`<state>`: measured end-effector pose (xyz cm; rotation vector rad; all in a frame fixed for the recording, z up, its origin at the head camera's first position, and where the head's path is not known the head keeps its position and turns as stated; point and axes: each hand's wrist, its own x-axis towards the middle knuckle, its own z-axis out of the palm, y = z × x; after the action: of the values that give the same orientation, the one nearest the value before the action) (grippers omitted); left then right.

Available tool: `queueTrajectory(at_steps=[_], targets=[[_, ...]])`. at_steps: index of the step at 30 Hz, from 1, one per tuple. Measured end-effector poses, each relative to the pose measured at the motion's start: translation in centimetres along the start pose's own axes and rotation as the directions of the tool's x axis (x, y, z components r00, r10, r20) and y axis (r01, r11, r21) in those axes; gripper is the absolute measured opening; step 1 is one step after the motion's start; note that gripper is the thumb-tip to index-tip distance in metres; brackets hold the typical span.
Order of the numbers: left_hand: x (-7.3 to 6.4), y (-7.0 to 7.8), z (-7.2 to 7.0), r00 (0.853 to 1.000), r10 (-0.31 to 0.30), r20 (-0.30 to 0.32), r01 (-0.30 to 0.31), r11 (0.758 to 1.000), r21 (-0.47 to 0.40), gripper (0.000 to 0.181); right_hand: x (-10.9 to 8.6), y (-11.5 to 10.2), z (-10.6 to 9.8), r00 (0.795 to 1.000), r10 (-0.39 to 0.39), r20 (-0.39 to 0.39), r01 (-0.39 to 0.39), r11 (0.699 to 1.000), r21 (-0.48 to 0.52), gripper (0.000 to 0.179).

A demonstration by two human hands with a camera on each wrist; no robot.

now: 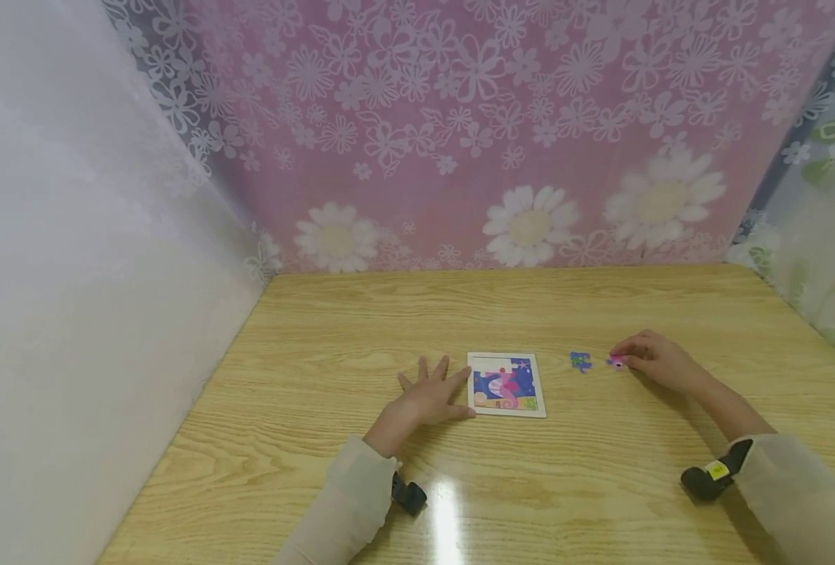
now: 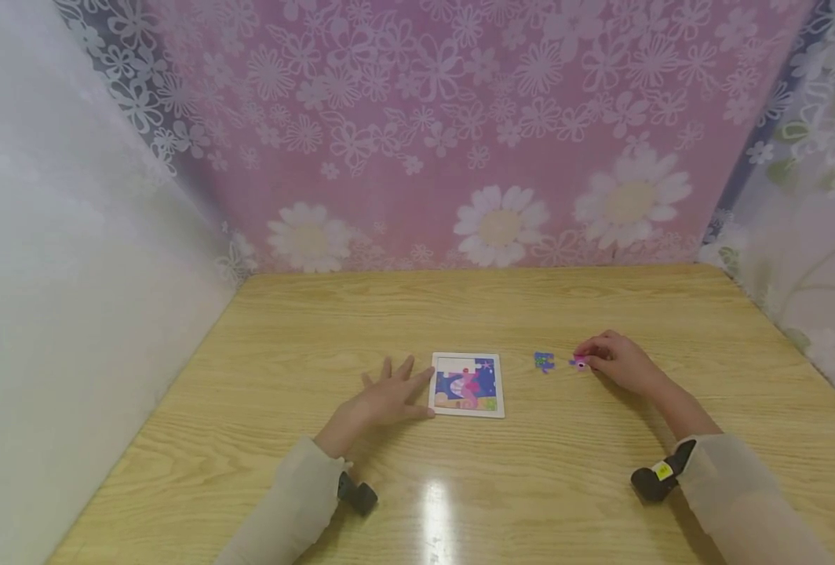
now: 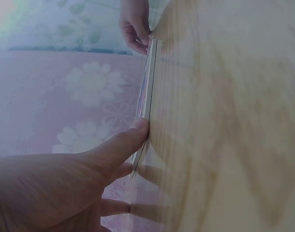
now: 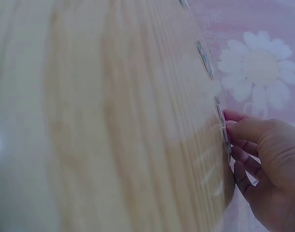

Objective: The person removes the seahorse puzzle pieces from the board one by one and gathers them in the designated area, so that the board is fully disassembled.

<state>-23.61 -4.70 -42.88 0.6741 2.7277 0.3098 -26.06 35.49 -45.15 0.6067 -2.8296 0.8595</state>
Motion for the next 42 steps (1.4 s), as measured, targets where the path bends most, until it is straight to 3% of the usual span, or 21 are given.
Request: queueTrajectory(at_steps=[8, 23, 30, 34, 42], targets=[[0.0, 0.0, 0.0, 1.0, -0.005, 0.003, 0.005, 1.0, -0.002, 0.074, 0.1, -0.2, 0.0, 0.998, 0.049, 0.027, -0.049, 0.999, 0.015, 0.015], [0.2, 0.0, 0.2, 1.0, -0.004, 0.0, 0.004, 1.0, -0.004, 0.075, 0.6, -0.7, -1.2, 0.995, 0.062, 0.073, -0.068, 0.995, 0.075, 0.017], [0.2, -0.2, 0.1, 1.0, -0.009, 0.0, 0.009, 1.0, 0.014, 0.075, 1.9, -3.1, -2.6, 0.996, -0.091, -0.009, 0.091, 0.996, 0.01, 0.016], [0.2, -0.1, 0.0, 1.0, -0.008, 0.002, 0.008, 1.0, 0.01, 0.074, 2.8, -4.7, -2.7, 0.994, -0.109, -0.008, 0.109, 0.994, 0.003, 0.016], [0.0, 0.0, 0.0, 1.0, -0.005, -0.002, 0.005, 1.0, -0.002, 0.074, 4.4, -7.7, -1.5, 0.984, -0.179, 0.028, 0.175, 0.98, 0.095, 0.015]])
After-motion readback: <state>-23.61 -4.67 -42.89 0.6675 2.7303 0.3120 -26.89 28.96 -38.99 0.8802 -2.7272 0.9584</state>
